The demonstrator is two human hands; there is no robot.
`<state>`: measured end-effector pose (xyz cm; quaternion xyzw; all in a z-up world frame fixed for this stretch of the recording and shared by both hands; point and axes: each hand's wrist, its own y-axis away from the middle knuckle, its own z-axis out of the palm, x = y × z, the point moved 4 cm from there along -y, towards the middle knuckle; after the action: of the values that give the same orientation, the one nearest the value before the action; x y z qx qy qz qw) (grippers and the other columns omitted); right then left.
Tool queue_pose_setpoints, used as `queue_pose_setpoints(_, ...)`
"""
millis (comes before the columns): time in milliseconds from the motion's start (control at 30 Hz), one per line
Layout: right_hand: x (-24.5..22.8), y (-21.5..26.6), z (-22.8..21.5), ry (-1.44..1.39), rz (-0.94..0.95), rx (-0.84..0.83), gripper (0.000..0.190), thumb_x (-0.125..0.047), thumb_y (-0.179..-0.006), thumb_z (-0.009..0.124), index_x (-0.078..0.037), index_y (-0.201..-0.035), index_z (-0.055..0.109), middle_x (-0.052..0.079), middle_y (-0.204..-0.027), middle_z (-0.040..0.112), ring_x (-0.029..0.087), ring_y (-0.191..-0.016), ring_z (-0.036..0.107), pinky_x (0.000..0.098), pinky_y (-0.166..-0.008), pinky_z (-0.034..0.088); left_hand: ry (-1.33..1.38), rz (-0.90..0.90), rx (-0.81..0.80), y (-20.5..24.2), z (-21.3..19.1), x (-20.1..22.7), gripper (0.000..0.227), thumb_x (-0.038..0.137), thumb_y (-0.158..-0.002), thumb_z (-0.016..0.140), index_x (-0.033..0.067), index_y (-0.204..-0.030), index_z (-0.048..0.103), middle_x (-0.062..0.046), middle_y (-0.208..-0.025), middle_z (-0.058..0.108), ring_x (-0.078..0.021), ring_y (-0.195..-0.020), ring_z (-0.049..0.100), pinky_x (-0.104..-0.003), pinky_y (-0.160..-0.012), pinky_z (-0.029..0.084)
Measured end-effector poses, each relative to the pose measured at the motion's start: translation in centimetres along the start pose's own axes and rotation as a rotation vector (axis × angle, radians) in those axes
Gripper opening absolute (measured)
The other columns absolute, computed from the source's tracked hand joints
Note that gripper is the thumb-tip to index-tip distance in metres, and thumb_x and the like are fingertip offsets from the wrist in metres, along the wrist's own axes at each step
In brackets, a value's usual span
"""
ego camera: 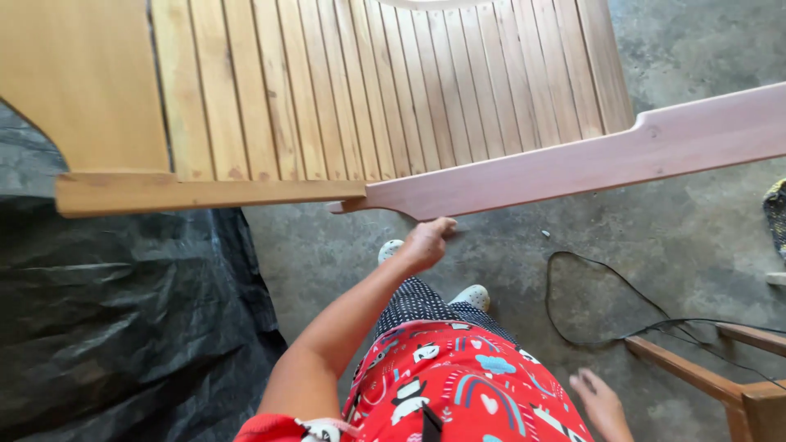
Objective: Sand the wooden components of a rocking chair to smooth the surface.
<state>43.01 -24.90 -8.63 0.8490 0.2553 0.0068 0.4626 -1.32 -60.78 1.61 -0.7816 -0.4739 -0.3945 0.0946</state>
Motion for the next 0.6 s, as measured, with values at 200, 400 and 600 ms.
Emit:
queue_pose_setpoints(200, -26.7, 6.6, -3.7, -0.827, -0.273, -0.152, 0.052, -0.029, -0.099, 0.058, 0.000, -0.142, 0.057, 0.009, -0.138, 0.067, 0.020, -0.123, 0.065, 0.0359, -0.099, 0.050, 0.736, -0.156, -0.352, 1.2, -4.4, 4.6, 0.053, -0.011, -0.085, 0.051, 0.0003, -0.136, 0.059, -0.015, -0.110, 0.076, -0.0177, -0.085, 0.068, -0.032, -0.072, 0.057)
queue_pose_setpoints(400, -39.2, 9.7, -3.8, -0.994, -0.357, -0.353, 0.045, -0.021, -0.099, 0.059, -0.004, -0.140, 0.060, 0.009, -0.123, 0.072, 0.018, -0.108, 0.068, 0.0317, -0.088, 0.051, 0.755, -0.066, -0.531, 1.2, -6.8, 5.6, 0.051, -0.010, -0.088, 0.052, -0.0007, -0.138, 0.058, -0.017, -0.105, 0.074, -0.0170, -0.086, 0.069, -0.030, -0.072, 0.057)
queue_pose_setpoints(600, -40.6, 8.1, -7.6, -1.072, -0.527, -0.302, 0.022, -0.010, -0.096, 0.069, 0.002, -0.113, 0.073, 0.012, -0.105, 0.075, 0.023, -0.093, 0.071, 0.0358, -0.089, 0.055, 0.896, -0.077, -0.470, 2.0, -15.0, 4.4, 0.059, 0.011, -0.098, 0.061, 0.0079, -0.154, 0.041, -0.014, -0.128, 0.069, -0.0163, -0.106, 0.067, -0.032, -0.084, 0.059)
